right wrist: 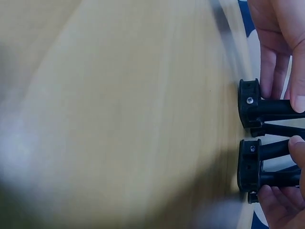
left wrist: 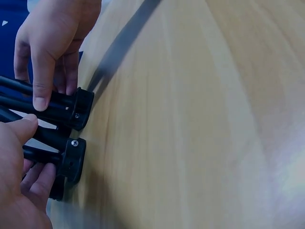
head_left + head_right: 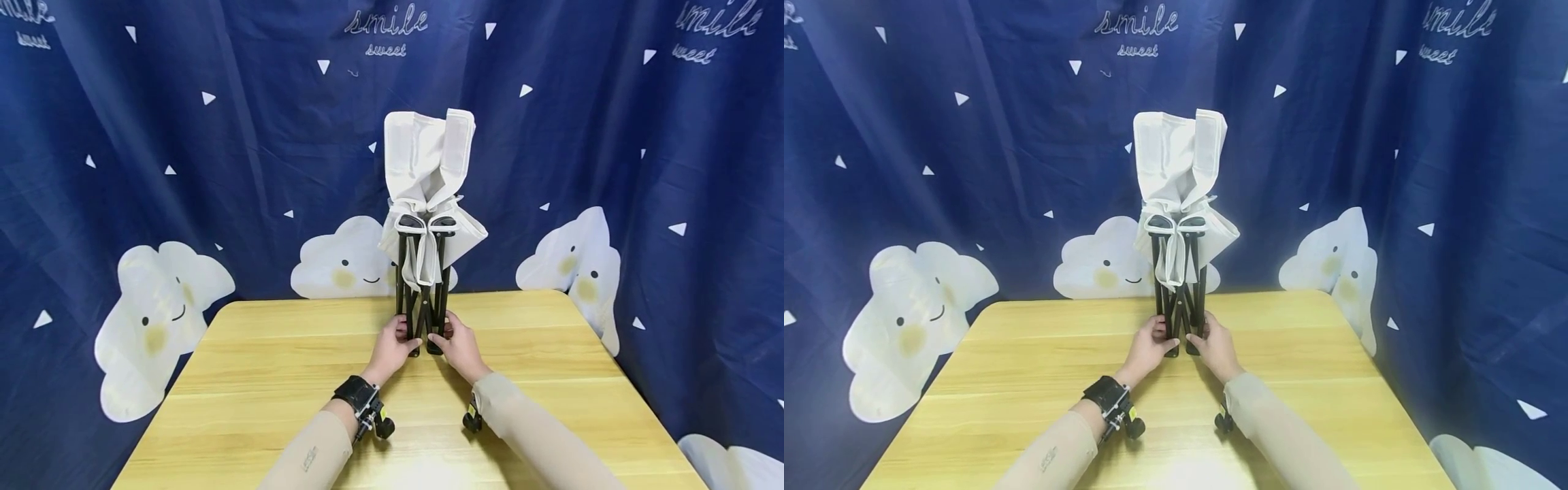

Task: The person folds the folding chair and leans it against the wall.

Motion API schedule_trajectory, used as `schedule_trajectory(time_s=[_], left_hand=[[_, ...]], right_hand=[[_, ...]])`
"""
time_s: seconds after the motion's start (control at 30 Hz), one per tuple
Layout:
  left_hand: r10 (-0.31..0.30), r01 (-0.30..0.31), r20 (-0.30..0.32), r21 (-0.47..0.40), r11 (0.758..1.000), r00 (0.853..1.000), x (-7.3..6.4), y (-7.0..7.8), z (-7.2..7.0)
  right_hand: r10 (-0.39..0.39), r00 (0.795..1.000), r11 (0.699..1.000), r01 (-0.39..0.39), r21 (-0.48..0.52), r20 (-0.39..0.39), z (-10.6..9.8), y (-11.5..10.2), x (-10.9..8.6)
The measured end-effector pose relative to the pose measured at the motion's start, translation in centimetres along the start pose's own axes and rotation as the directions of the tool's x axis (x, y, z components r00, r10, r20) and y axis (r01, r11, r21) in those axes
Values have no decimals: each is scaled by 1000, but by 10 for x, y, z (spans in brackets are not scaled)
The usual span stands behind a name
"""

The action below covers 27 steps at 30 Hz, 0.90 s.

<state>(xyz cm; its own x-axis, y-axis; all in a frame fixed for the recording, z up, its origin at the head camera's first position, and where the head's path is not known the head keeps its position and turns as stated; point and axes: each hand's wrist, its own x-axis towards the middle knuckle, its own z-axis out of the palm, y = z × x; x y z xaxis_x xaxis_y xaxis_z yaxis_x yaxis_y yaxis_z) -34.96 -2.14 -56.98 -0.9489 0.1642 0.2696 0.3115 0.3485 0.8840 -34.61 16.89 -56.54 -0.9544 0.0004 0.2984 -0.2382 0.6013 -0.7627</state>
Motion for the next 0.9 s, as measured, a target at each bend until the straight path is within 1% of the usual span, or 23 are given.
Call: schedule_trajectory(time_s=[0.13,0.3,0.37,0.53,0.7,0.9], left_hand=[[-21,21,-6,5,1000,1000,2,1,-5],[-65,65,0,21,998,998,4,3,-8],[-59,59,0,15,998,998,6,3,-9],[-42,42,-17,11,999,999,11,1,-11],[-59,60,-32,45,997,998,14,-1,-11],[-46,47,-30,51,998,999,19,-4,-12]], right_hand=[[11,1000,1000,-11,11,0,5,-2,2],[1,1000,1000,-1,13,-13,10,-2,7],[-1,1000,1000,1,8,-17,11,-2,9],[28,1000,999,-28,23,0,15,-2,16],[39,999,999,-39,15,-1,20,0,21],[62,998,998,-62,4,-16,22,-3,26]])
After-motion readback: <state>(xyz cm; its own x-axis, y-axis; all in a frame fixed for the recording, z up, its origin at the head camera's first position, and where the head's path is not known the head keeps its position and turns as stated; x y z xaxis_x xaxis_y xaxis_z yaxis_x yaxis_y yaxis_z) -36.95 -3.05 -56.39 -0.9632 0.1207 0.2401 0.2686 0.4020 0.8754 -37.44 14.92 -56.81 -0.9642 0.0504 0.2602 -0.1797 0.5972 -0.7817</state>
